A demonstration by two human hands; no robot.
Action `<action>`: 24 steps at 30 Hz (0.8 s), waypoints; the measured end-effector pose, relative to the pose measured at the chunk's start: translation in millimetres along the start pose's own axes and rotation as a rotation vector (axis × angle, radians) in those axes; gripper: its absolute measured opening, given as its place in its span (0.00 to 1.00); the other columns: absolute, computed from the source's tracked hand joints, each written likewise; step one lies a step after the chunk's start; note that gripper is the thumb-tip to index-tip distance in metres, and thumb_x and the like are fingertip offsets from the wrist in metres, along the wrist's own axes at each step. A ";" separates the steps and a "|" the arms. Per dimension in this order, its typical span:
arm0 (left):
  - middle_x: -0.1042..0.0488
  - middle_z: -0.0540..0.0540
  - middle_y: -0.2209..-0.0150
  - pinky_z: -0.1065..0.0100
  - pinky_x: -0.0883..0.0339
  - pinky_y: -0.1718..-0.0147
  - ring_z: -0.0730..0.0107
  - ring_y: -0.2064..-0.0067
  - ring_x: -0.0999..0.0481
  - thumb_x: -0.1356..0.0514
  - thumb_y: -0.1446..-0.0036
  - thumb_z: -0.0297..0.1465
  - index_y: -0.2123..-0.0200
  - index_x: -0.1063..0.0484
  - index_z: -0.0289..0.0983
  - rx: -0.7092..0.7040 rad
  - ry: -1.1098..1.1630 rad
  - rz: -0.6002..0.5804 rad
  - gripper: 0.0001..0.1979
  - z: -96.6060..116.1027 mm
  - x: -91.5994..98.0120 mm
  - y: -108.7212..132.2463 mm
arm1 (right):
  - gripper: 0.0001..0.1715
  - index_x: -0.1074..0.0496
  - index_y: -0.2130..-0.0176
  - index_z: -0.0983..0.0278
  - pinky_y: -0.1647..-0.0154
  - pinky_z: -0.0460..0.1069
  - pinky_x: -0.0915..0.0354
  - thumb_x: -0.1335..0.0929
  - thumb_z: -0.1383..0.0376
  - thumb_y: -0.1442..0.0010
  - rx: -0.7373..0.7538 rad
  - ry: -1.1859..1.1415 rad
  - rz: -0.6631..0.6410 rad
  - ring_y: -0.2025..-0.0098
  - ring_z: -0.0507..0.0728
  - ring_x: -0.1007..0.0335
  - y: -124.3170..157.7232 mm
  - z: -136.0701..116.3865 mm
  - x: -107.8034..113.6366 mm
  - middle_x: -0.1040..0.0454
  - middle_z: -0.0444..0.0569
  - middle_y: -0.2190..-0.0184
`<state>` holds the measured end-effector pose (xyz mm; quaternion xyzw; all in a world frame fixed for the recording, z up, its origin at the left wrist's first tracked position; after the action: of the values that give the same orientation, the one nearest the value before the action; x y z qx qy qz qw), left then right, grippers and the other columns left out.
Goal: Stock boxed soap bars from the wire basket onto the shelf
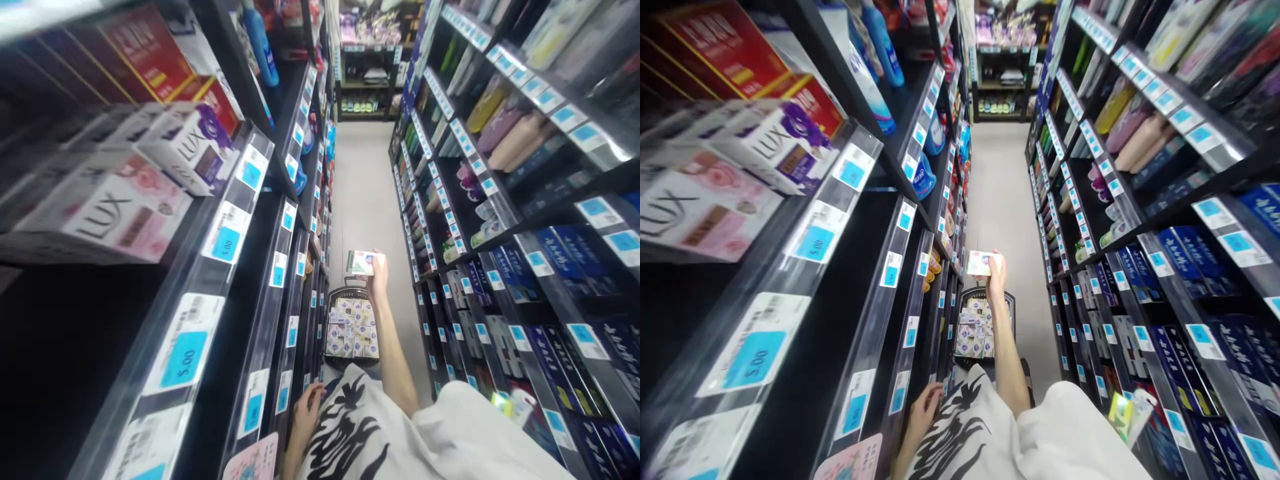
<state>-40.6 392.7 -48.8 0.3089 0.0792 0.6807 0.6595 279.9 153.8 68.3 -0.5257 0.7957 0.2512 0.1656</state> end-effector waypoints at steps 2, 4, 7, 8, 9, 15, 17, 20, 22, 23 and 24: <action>0.14 0.36 0.58 0.53 0.21 0.49 0.48 0.53 0.13 0.45 0.42 0.64 0.55 0.21 0.38 -0.001 -0.002 0.001 0.36 0.6 -0.2 -5.6 | 0.31 0.31 0.44 0.57 0.72 0.49 0.24 0.26 0.47 0.40 0.128 0.031 -0.070 0.70 0.55 0.22 11.7 -38.0 -32.3 0.22 0.43 0.65; 0.14 0.37 0.58 0.52 0.21 0.49 0.47 0.53 0.13 0.45 0.43 0.63 0.55 0.21 0.38 -0.004 -0.004 -0.028 0.35 3.6 -1.6 -9.5 | 0.27 0.31 0.44 0.57 0.71 0.49 0.24 0.29 0.47 0.37 0.257 0.087 -0.088 0.68 0.55 0.22 28.8 -68.8 -58.3 0.24 0.43 0.65; 0.14 0.38 0.58 0.53 0.22 0.48 0.46 0.52 0.14 0.45 0.43 0.59 0.56 0.22 0.41 -0.037 -0.004 -0.092 0.30 15.6 -3.4 -11.2 | 0.22 0.29 0.49 0.58 0.67 0.50 0.25 0.31 0.47 0.34 0.487 0.167 -0.003 0.63 0.57 0.23 56.9 -102.8 -85.8 0.26 0.45 0.63; 0.15 0.38 0.57 0.53 0.23 0.47 0.46 0.51 0.14 0.46 0.41 0.57 0.55 0.23 0.42 -0.047 -0.013 -0.115 0.27 20.4 -3.8 -10.6 | 0.21 0.29 0.50 0.58 0.65 0.51 0.25 0.32 0.48 0.34 0.565 0.186 0.037 0.62 0.57 0.24 66.0 -111.6 -92.8 0.27 0.46 0.62; 0.15 0.38 0.56 0.54 0.24 0.46 0.46 0.49 0.15 0.46 0.41 0.55 0.55 0.23 0.44 -0.053 -0.026 -0.136 0.24 25.0 -4.0 -9.6 | 0.20 0.28 0.51 0.59 0.64 0.51 0.26 0.32 0.48 0.34 0.636 0.201 0.072 0.61 0.57 0.24 74.9 -119.4 -99.1 0.27 0.46 0.61; 0.16 0.40 0.54 0.54 0.26 0.45 0.44 0.48 0.16 0.47 0.41 0.52 0.56 0.24 0.48 -0.061 -0.070 -0.219 0.21 37.3 -4.0 -1.6 | 0.19 0.26 0.54 0.61 0.63 0.50 0.31 0.34 0.50 0.32 0.874 0.257 0.138 0.64 0.54 0.29 123.2 -151.2 -127.7 0.28 0.46 0.61; 0.16 0.40 0.54 0.55 0.26 0.46 0.45 0.48 0.16 0.48 0.40 0.51 0.55 0.24 0.47 -0.066 -0.075 -0.233 0.21 36.8 -3.2 -0.9 | 0.19 0.26 0.55 0.61 0.64 0.50 0.32 0.34 0.50 0.32 0.898 0.273 0.130 0.65 0.54 0.30 135.5 -155.9 -133.8 0.28 0.47 0.62; 0.15 0.39 0.55 0.57 0.26 0.47 0.47 0.49 0.16 0.48 0.40 0.50 0.53 0.25 0.46 -0.074 -0.075 -0.247 0.21 34.7 -2.6 -2.0 | 0.19 0.27 0.55 0.62 0.65 0.50 0.33 0.36 0.50 0.31 0.910 0.292 0.128 0.65 0.54 0.30 148.3 -158.9 -139.8 0.29 0.47 0.63; 0.15 0.38 0.54 0.58 0.26 0.47 0.48 0.49 0.16 0.48 0.40 0.49 0.52 0.25 0.45 -0.083 -0.074 -0.250 0.22 32.9 -3.3 -3.0 | 0.20 0.27 0.55 0.62 0.66 0.50 0.34 0.37 0.50 0.31 0.909 0.314 0.135 0.65 0.55 0.30 154.2 -159.6 -142.3 0.29 0.47 0.63; 0.15 0.38 0.54 0.58 0.26 0.46 0.48 0.49 0.16 0.47 0.40 0.49 0.52 0.25 0.44 -0.087 -0.074 -0.250 0.21 32.2 -3.9 -3.3 | 0.20 0.27 0.55 0.62 0.66 0.50 0.34 0.37 0.50 0.31 0.906 0.328 0.141 0.65 0.55 0.30 156.7 -159.8 -143.2 0.29 0.47 0.62; 0.15 0.38 0.55 0.59 0.27 0.46 0.49 0.49 0.16 0.47 0.40 0.48 0.52 0.25 0.44 -0.091 -0.074 -0.250 0.21 31.5 -4.8 -3.4 | 0.20 0.27 0.56 0.62 0.66 0.50 0.34 0.37 0.50 0.31 0.902 0.338 0.147 0.65 0.55 0.30 159.0 -160.0 -143.7 0.29 0.48 0.63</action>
<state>-21.4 379.1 -27.0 0.2913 0.0616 0.5842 0.7550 190.1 221.3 311.1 -0.3773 0.8761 -0.1963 0.2271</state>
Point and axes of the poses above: each hand's wrist, its own y-axis away from the middle knuckle, its own x-axis out of the back of the hand, z = x × y, the point moved 3 cm from there along -y, towards the middle knuckle
